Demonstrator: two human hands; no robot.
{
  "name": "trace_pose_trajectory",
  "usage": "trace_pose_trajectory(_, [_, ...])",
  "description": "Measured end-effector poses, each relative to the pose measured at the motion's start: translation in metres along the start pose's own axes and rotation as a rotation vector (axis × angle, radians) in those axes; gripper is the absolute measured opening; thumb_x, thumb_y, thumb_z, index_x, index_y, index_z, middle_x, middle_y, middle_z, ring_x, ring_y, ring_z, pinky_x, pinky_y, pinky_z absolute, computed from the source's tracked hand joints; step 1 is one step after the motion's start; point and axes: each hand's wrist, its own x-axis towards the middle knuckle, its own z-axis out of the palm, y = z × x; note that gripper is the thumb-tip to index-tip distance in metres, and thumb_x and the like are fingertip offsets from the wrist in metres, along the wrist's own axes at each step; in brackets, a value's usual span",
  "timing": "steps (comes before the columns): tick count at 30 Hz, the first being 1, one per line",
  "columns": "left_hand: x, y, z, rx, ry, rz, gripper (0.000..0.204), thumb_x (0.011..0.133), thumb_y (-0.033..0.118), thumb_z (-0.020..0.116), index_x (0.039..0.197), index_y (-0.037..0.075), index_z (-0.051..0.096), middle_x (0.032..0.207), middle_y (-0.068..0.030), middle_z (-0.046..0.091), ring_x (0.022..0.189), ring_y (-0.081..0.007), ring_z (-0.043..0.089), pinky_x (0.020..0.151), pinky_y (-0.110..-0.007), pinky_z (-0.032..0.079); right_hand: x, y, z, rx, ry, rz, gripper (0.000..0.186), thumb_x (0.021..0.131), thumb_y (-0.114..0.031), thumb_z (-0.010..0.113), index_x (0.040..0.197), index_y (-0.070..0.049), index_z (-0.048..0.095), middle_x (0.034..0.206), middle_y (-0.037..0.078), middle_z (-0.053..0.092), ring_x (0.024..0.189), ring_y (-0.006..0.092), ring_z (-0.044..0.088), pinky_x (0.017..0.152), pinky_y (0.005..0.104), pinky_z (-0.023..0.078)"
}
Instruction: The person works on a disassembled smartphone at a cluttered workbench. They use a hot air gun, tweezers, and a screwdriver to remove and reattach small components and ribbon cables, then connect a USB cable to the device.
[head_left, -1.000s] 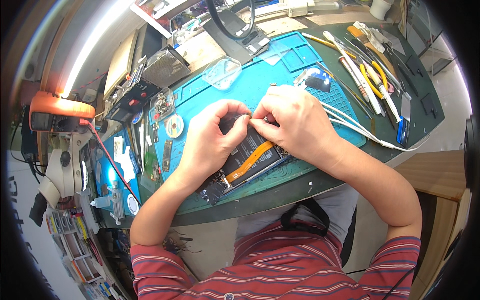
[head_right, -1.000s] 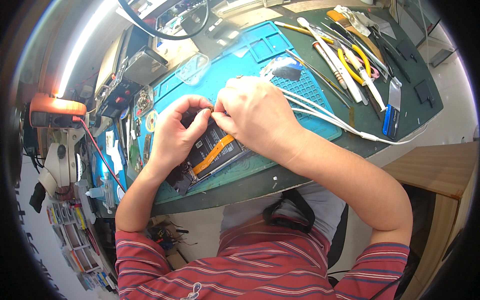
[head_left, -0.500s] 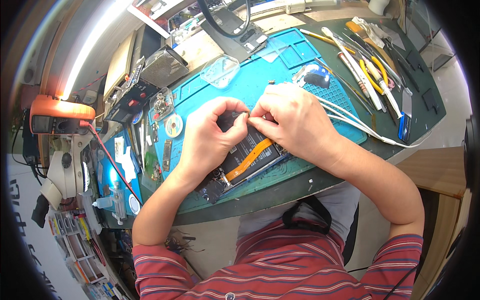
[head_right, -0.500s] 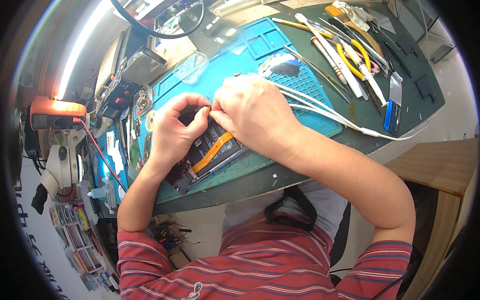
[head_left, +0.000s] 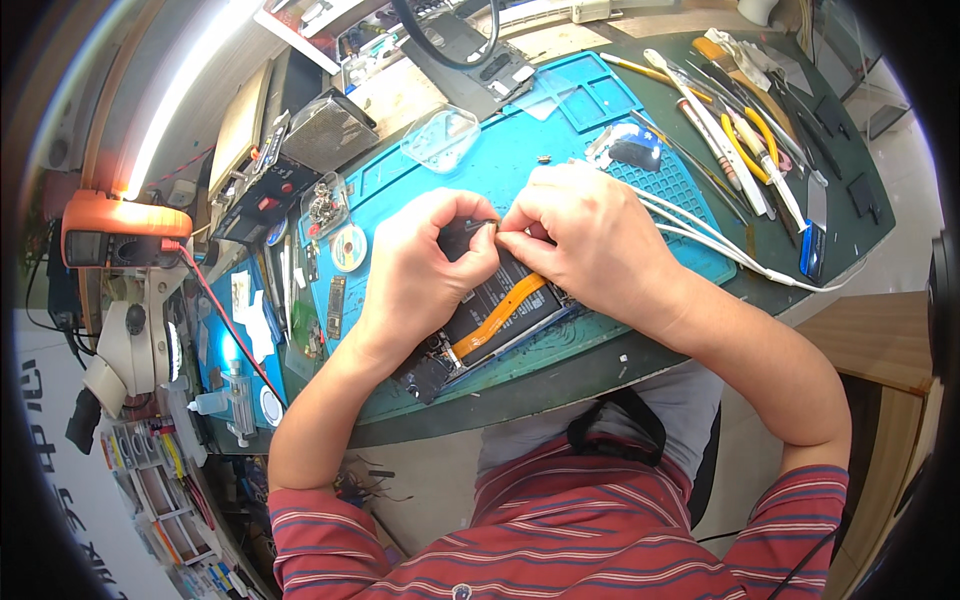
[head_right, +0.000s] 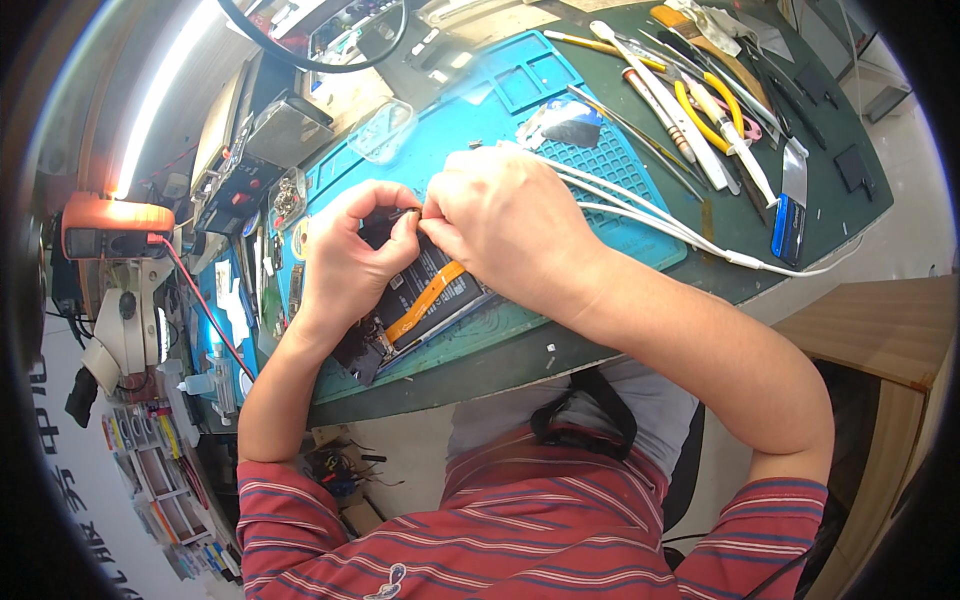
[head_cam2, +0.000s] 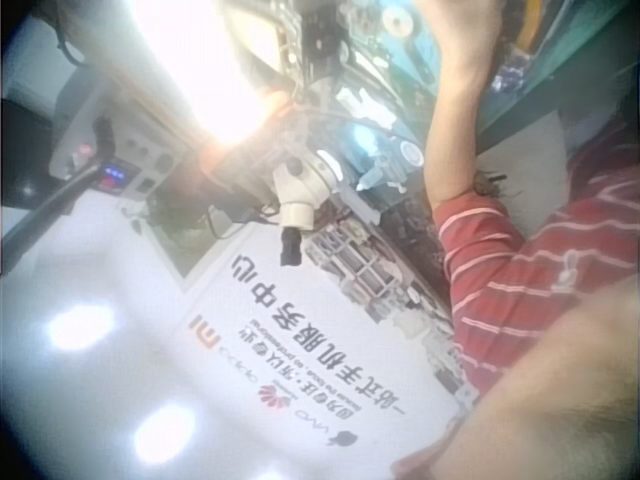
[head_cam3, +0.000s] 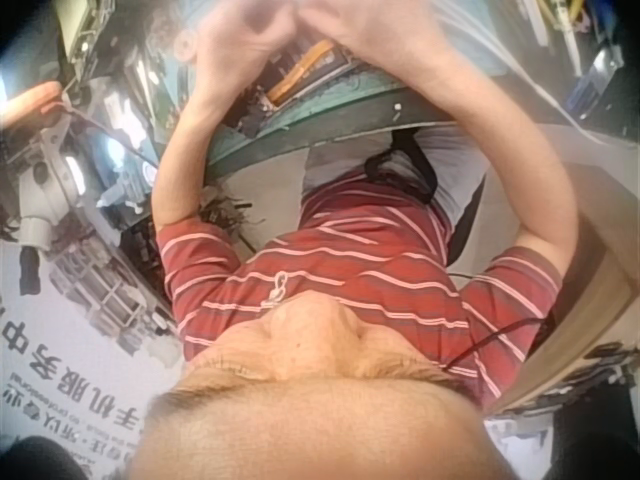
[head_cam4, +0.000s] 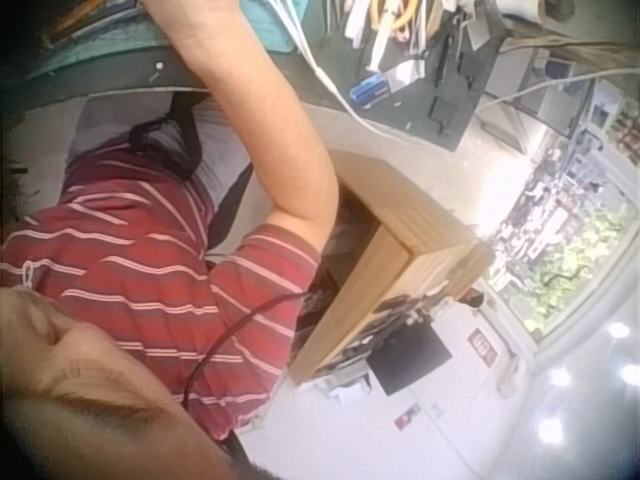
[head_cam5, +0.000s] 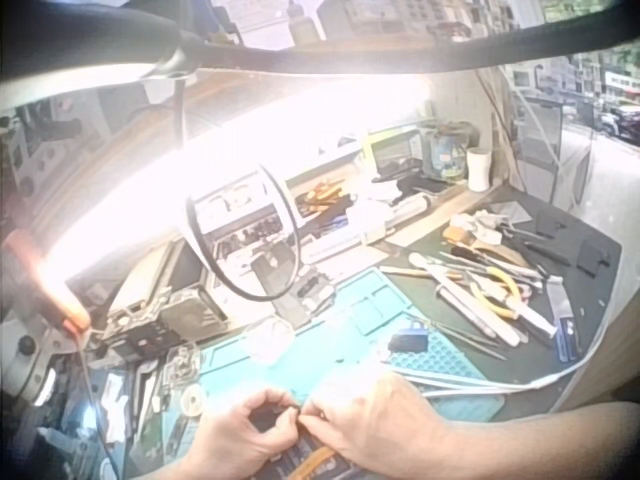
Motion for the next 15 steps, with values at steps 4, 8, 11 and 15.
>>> trace_pose_trajectory(4, [0.0001, -0.0015, 0.0011, -0.002, 0.003, 0.003, 0.017, 0.088, 0.007, 0.079, 0.104, 0.002, 0.074, 0.092, -0.0105, 0.074, 0.078, -0.0192, 0.07, 0.072, -0.031, 0.056, -0.0005, -0.0001, 0.0002, -0.002, 0.007, 0.007, 0.018, 0.089, -0.021, 0.078, 0.082, -0.007, 0.07, 0.084, 0.011, 0.068, 0.084, 0.0333, 0.07, 0.08, 0.045, 0.056])
trace_pose_trajectory(8, [0.0003, -0.0023, 0.0016, -0.005, -0.006, -0.007, 0.017, 0.088, 0.007, 0.079, 0.103, 0.002, 0.074, 0.091, -0.0099, 0.074, 0.078, -0.0189, 0.069, 0.071, -0.031, 0.056, -0.0008, 0.0002, 0.0011, 0.005, 0.011, 0.023, 0.018, 0.088, -0.022, 0.078, 0.081, -0.008, 0.07, 0.083, 0.011, 0.068, 0.083, 0.0334, 0.07, 0.079, 0.0453, 0.057])
trace_pose_trajectory(11, [0.0004, -0.0009, 0.0005, 0.01, -0.009, 0.006, 0.017, 0.088, 0.007, 0.079, 0.103, 0.002, 0.074, 0.091, -0.0096, 0.074, 0.078, -0.0187, 0.069, 0.071, -0.03, 0.055, -0.0014, 0.0018, 0.0024, 0.003, 0.031, 0.005, 0.018, 0.088, -0.022, 0.078, 0.081, -0.008, 0.07, 0.083, 0.011, 0.068, 0.083, 0.0334, 0.07, 0.079, 0.0453, 0.057])
trace_pose_trajectory(15, [0.0008, -0.0016, -0.0015, 0.01, -0.027, 0.028, 0.018, 0.089, 0.008, 0.079, 0.106, 0.003, 0.074, 0.094, -0.0095, 0.073, 0.081, -0.0186, 0.068, 0.074, -0.03, 0.055, -0.0009, 0.0004, 0.0003, 0.002, 0.015, 0.035, 0.018, 0.088, -0.022, 0.077, 0.081, -0.007, 0.07, 0.084, 0.011, 0.068, 0.083, 0.0335, 0.07, 0.079, 0.0452, 0.057])
